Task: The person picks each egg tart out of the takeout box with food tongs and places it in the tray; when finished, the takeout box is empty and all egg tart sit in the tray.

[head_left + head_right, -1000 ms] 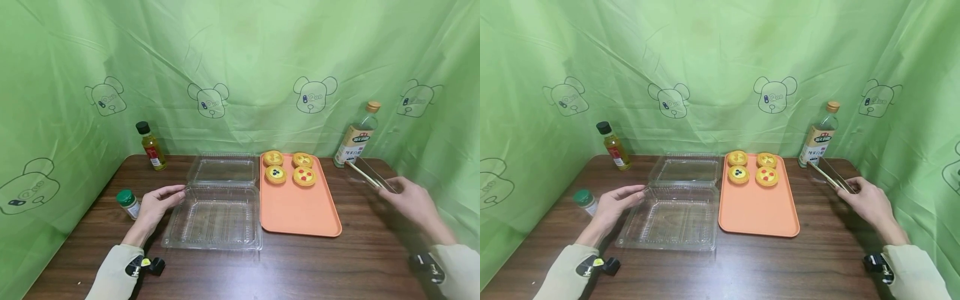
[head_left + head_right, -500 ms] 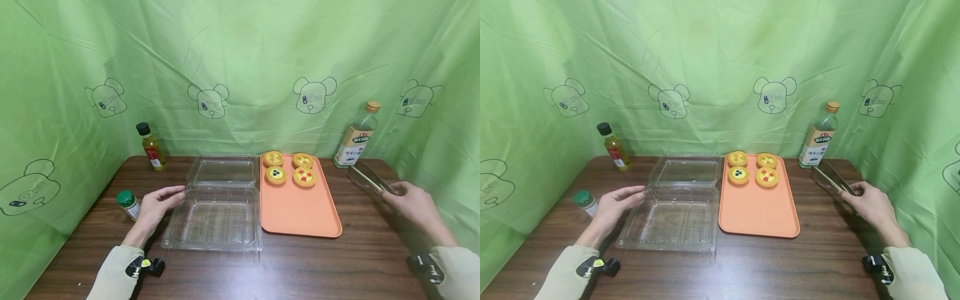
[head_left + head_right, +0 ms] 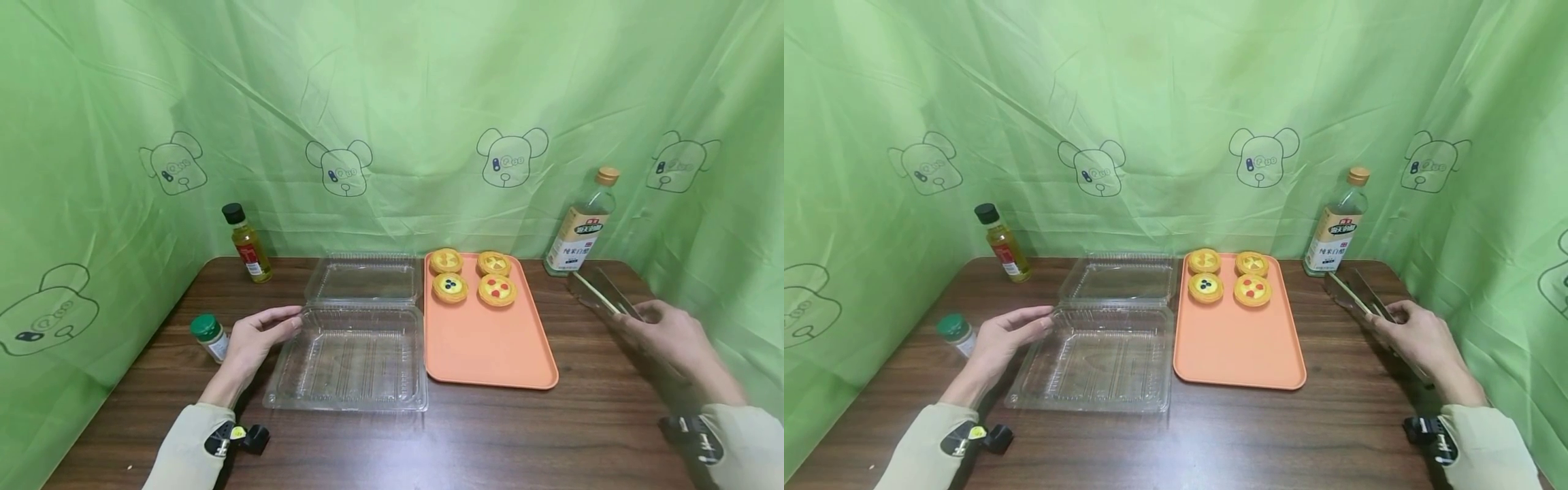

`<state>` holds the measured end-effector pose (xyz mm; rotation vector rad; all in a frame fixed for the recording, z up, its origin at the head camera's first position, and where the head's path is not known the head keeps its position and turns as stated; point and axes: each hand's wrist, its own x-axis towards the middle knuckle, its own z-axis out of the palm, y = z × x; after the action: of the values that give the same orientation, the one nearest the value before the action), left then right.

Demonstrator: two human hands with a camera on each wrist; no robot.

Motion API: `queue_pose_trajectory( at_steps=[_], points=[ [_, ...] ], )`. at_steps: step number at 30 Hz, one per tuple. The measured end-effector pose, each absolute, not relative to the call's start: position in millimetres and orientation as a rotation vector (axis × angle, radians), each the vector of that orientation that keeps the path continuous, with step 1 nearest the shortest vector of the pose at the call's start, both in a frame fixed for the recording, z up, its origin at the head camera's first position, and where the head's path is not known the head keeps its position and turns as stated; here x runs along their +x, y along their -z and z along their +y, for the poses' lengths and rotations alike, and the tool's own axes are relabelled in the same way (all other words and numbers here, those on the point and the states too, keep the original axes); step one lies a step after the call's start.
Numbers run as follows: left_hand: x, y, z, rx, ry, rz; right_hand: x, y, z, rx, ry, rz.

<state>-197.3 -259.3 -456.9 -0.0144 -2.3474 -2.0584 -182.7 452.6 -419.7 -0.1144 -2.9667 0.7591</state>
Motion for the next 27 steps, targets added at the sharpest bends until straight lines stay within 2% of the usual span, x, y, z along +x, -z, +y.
queue_pose_trajectory(
  at_steps=[27],
  points=[
    [-198.7,457.8,-260.1,-0.023,2.041,-2.355,-181.9,412.8,457.4,-0.116,-0.630,-3.084]
  ],
)
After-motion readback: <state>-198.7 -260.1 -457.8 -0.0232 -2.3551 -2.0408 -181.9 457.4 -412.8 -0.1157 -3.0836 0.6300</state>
